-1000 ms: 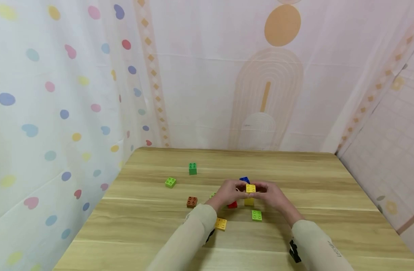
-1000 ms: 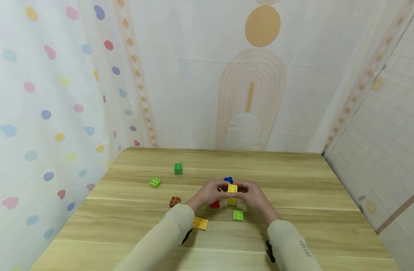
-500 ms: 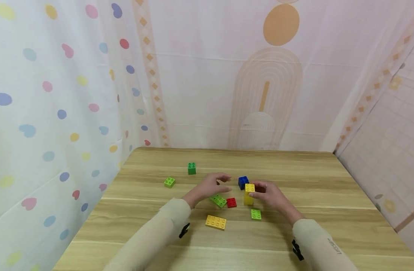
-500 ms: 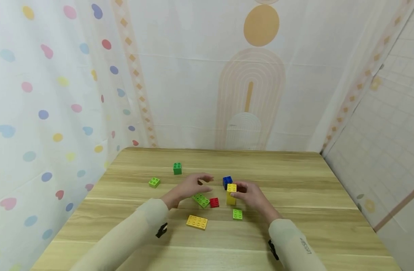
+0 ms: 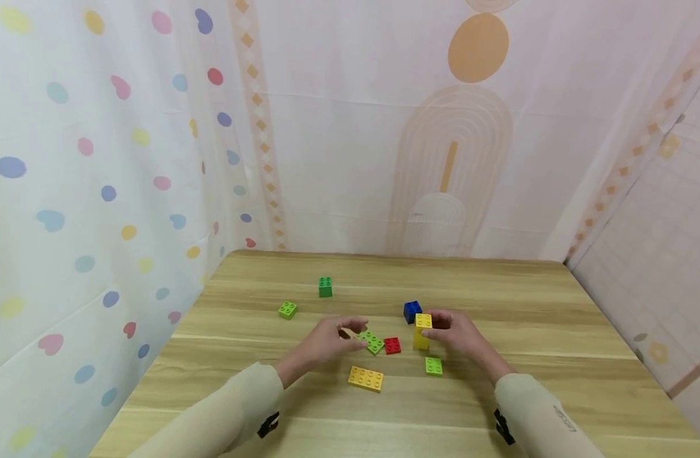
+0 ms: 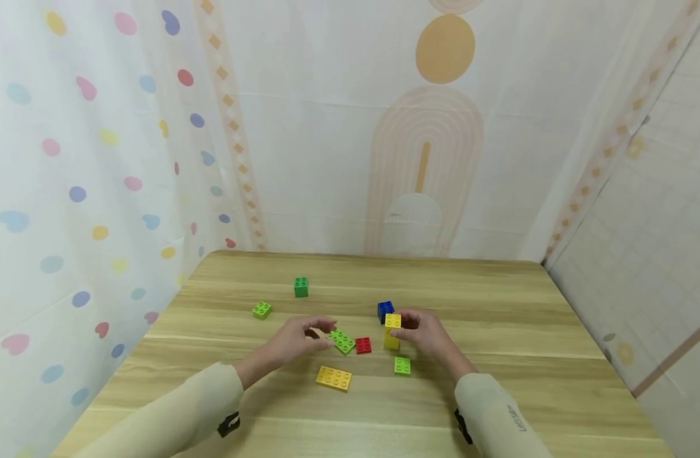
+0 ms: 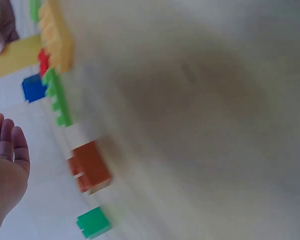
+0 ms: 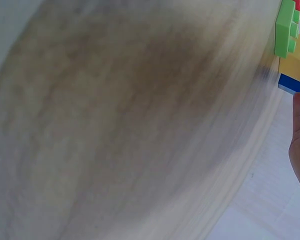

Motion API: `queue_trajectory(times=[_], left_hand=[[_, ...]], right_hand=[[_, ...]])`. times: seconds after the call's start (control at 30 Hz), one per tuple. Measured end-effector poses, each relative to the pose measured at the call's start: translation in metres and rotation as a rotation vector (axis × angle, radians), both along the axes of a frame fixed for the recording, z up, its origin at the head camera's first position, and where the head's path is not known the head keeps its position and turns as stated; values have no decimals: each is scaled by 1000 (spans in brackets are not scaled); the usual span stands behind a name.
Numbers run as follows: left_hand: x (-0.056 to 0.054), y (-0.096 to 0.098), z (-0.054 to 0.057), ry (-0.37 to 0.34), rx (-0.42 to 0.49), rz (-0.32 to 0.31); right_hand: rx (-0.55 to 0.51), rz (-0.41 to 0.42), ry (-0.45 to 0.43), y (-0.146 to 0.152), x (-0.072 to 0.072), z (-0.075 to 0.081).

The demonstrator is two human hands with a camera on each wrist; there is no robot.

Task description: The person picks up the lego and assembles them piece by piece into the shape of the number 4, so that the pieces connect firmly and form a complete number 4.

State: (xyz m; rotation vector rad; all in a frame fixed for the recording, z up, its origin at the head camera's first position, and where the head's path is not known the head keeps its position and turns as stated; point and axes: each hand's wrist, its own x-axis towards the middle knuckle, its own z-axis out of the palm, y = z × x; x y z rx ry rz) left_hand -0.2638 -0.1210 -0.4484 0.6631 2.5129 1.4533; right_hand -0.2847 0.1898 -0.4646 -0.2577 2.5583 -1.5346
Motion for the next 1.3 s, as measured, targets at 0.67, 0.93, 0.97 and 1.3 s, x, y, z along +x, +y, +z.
queue_trajectory(times=[0.67, 0.93, 0.97, 1.3], left_hand=[[28, -14, -37, -105, -37, -52], [23, -15, -43, -134, -58, -74], [23, -15, -44, -134, -64, -79], [22, -15, -45, -74, -130, -121]], right_hand=[[-57, -7, -7, -1, 1, -1], [-57, -4, 4, 0, 1, -4], [-58, -1, 3, 0, 1, -4], [-54, -11, 1, 1, -1, -9]])
